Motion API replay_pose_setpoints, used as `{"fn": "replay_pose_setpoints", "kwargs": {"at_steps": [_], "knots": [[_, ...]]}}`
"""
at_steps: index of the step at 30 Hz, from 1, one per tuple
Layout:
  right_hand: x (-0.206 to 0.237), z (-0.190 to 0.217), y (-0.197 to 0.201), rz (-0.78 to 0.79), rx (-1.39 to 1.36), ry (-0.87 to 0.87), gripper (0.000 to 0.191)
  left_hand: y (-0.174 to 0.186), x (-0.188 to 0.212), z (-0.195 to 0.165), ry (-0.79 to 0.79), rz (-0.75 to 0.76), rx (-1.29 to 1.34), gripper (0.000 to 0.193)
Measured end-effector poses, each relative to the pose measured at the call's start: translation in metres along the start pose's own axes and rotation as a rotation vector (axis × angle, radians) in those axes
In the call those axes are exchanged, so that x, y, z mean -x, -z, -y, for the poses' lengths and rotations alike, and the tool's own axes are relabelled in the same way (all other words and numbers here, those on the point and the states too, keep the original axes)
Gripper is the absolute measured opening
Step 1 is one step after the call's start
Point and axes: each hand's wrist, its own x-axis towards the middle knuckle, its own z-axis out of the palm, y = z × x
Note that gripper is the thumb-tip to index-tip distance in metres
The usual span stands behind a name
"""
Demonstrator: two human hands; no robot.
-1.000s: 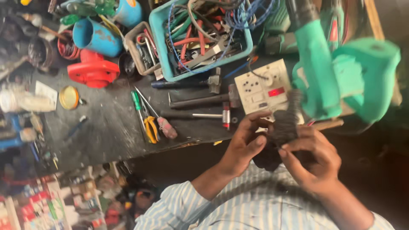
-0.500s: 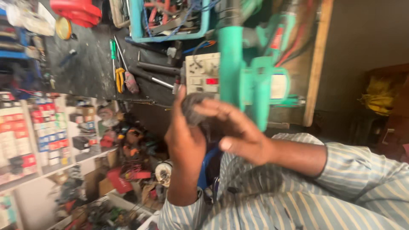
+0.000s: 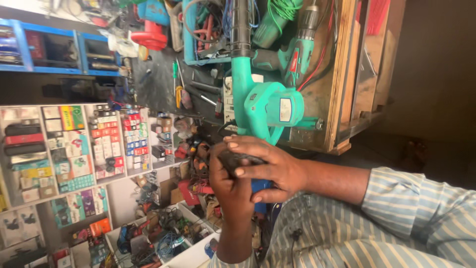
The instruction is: The person sits at a cluttered repair workbench cleaning small metal components. They scrub the parts with a toothbrush, wipe and rub them with a dark cloth, dip a part in a small container of liquid, and set cleaned pieces on the bench.
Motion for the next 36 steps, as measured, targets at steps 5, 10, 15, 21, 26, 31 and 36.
{"fn": "replay_pose_setpoints", "kwargs": {"at_steps": [5,10,15,21,26,31,36], "knots": [[0.000,0.012,-0.006,-0.155,-0.237,-0.107,0.049,-0.020,0.030,0.016,0.382,-0.022,0.855,0.054],[-0.011,0.037,-0.012,-0.485,-0.594,-0.487,0.033,-0.032,0.047,0.019,0.338,-0.013,0.906,0.062],[-0.023,0.027,0.013,-0.351,-0.670,-0.986,0.027,-0.035,0.047,0.000,-0.151,0.470,-0.135,0.081],[-0.019,0.022,0.021,-0.225,-0.317,-0.888,0.027,-0.008,0.040,-0.032,0.047,0.693,-0.831,0.061],[-0.019,0.029,0.018,-0.413,-0.435,-0.930,0.041,0.011,0.033,-0.057,-0.465,0.206,-0.629,0.027],[-0.005,0.046,0.001,-0.178,-0.846,-0.879,0.087,-0.012,0.031,-0.038,-0.430,0.108,-0.760,0.054],[0.019,0.041,-0.014,0.175,-0.920,-0.796,0.114,0.000,0.024,-0.001,-0.486,-0.084,-0.722,0.053]]}}
